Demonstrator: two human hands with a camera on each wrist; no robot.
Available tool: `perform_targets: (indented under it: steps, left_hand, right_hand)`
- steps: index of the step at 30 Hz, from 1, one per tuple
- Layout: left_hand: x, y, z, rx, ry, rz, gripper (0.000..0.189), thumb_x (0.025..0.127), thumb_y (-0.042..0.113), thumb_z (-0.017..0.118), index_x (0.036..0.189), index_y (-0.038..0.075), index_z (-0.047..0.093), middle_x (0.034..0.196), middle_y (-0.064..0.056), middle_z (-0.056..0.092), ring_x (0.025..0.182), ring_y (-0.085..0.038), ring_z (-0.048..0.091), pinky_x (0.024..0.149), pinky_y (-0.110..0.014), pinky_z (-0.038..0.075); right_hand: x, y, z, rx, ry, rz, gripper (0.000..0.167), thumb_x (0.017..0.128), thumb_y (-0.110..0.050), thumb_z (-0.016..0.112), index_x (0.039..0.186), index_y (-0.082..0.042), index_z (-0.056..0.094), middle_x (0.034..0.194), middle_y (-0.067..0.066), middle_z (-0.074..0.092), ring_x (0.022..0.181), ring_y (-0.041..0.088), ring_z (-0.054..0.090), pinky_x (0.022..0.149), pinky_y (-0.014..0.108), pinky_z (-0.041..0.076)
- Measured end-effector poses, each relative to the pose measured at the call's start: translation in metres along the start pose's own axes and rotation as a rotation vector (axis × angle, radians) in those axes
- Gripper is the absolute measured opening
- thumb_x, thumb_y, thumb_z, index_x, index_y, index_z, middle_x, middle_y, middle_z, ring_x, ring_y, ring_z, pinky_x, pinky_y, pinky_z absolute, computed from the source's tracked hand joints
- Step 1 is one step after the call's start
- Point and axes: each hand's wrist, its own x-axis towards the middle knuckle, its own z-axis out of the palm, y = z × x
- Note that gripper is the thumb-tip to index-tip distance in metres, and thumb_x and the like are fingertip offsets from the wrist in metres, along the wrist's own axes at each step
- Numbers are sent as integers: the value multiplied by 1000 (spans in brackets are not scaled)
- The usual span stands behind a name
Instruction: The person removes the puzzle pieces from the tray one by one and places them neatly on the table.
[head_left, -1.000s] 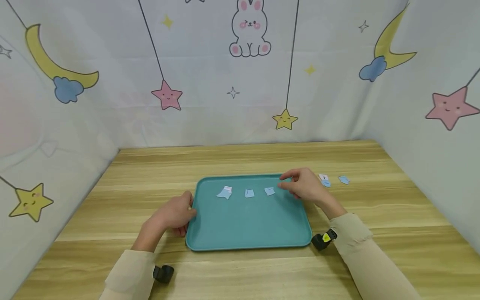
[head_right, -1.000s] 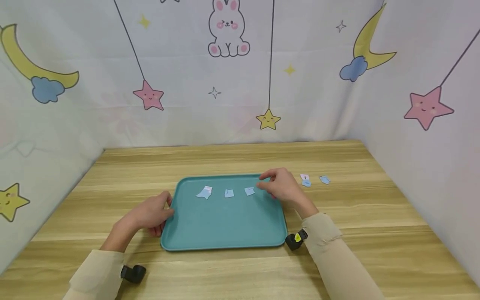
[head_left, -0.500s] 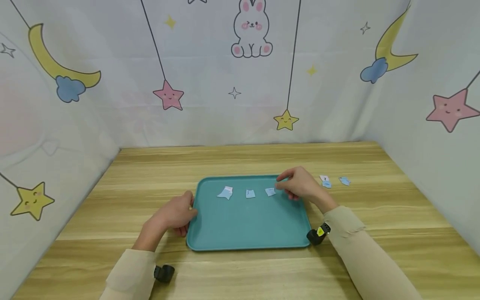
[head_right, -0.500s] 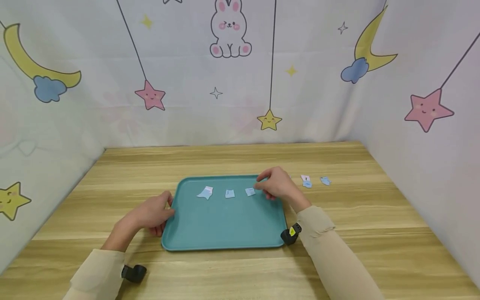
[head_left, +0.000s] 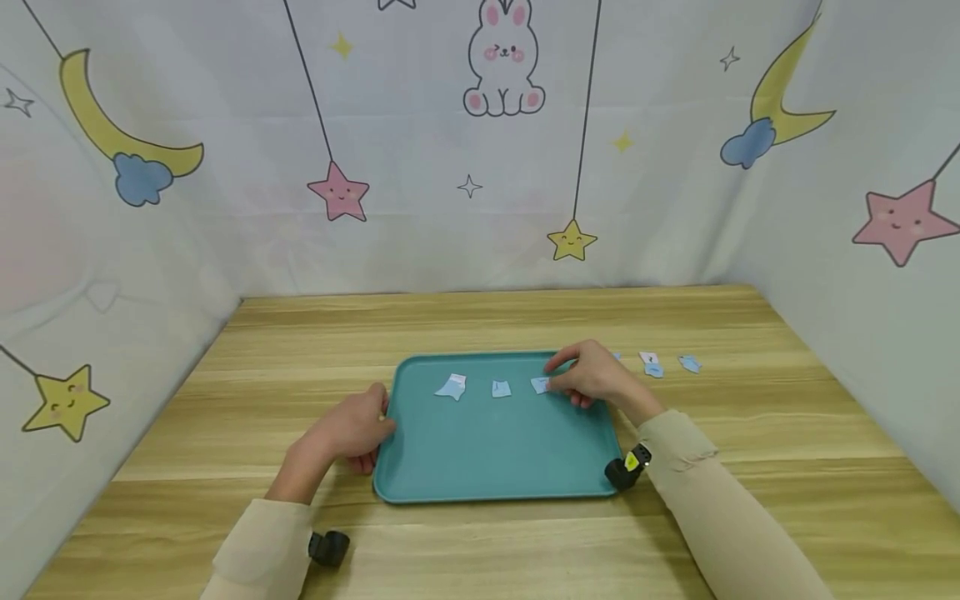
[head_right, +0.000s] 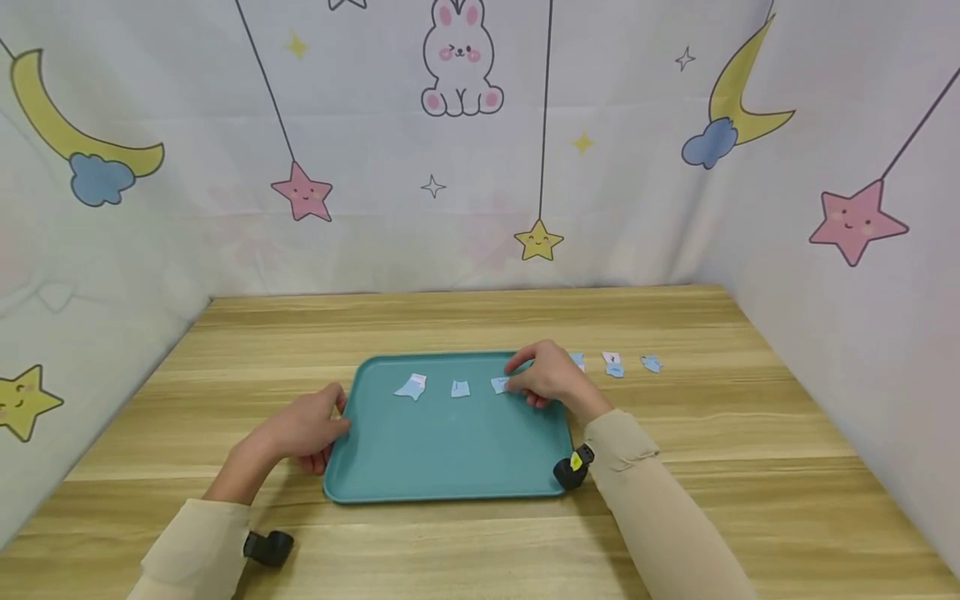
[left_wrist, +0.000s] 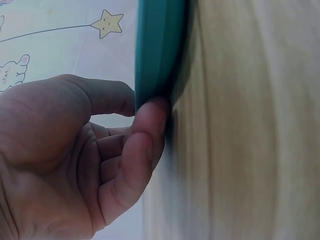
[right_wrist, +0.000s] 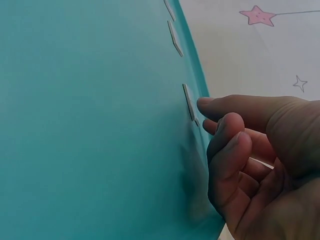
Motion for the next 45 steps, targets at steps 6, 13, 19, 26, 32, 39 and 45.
perform_targets:
  steps: [6, 13, 19, 26, 32, 39, 45]
  left_hand:
    - [0, 0, 0, 1, -3, -5, 6, 102, 6, 51, 106, 2, 48, 60, -13, 61, 45, -19, 62, 43, -32, 55]
    - [0, 2, 1, -7, -12, -10, 6, 103, 6, 51, 106, 2, 48, 62, -14, 62, 46, -20, 62, 44, -32, 56]
    - [-3, 4, 1, -11, -10, -14, 6, 103, 7, 51, 106, 2, 48, 61, -14, 62, 45, -20, 62, 44, -32, 55]
    - [-2, 3, 2, -6, -9, -17, 8, 103, 7, 51, 108, 2, 49, 61, -14, 63, 45, -20, 62, 44, -32, 56]
    - [1, 2, 1, -4, -7, -1, 8, 103, 6, 51, 109, 0, 49, 60, -14, 63, 44, -19, 62, 44, -32, 56]
    - [1, 3, 1, -9, -7, 4, 8, 103, 6, 51, 108, 0, 49, 59, -13, 63, 44, -18, 62, 44, -32, 56]
    - [0, 3, 1, -8, -6, 0, 8, 104, 6, 52, 108, 0, 49, 59, -14, 63, 44, -18, 62, 44, -32, 56]
  right_hand:
    - [1, 0, 0, -24, -6, 17, 28, 91, -9, 80, 119, -4, 75, 57, 2, 58, 46, 11, 54, 46, 25, 49]
    - [0, 0, 0, -29, -4, 33, 24, 91, -7, 80, 115, -5, 75, 57, 3, 58, 47, 12, 55, 46, 25, 49]
    - [-1, 1, 3, -38, -11, 20, 21, 92, -7, 80, 112, -5, 75, 57, 2, 58, 47, 12, 54, 46, 25, 49]
    - [-2, 2, 5, -51, -10, -28, 18, 92, -7, 78, 110, -2, 75, 59, 2, 57, 47, 12, 54, 46, 24, 48]
    - [-3, 4, 3, -64, -17, -78, 20, 92, -9, 79, 109, -1, 74, 58, 3, 58, 46, 12, 54, 46, 26, 48]
    - [-5, 5, 2, -76, -26, -102, 19, 92, -8, 78, 110, -1, 74, 58, 3, 57, 45, 12, 54, 46, 26, 48]
    - [-5, 7, 2, -85, -44, -136, 19, 94, -10, 77, 110, 0, 73, 58, 3, 58, 45, 12, 54, 45, 26, 48]
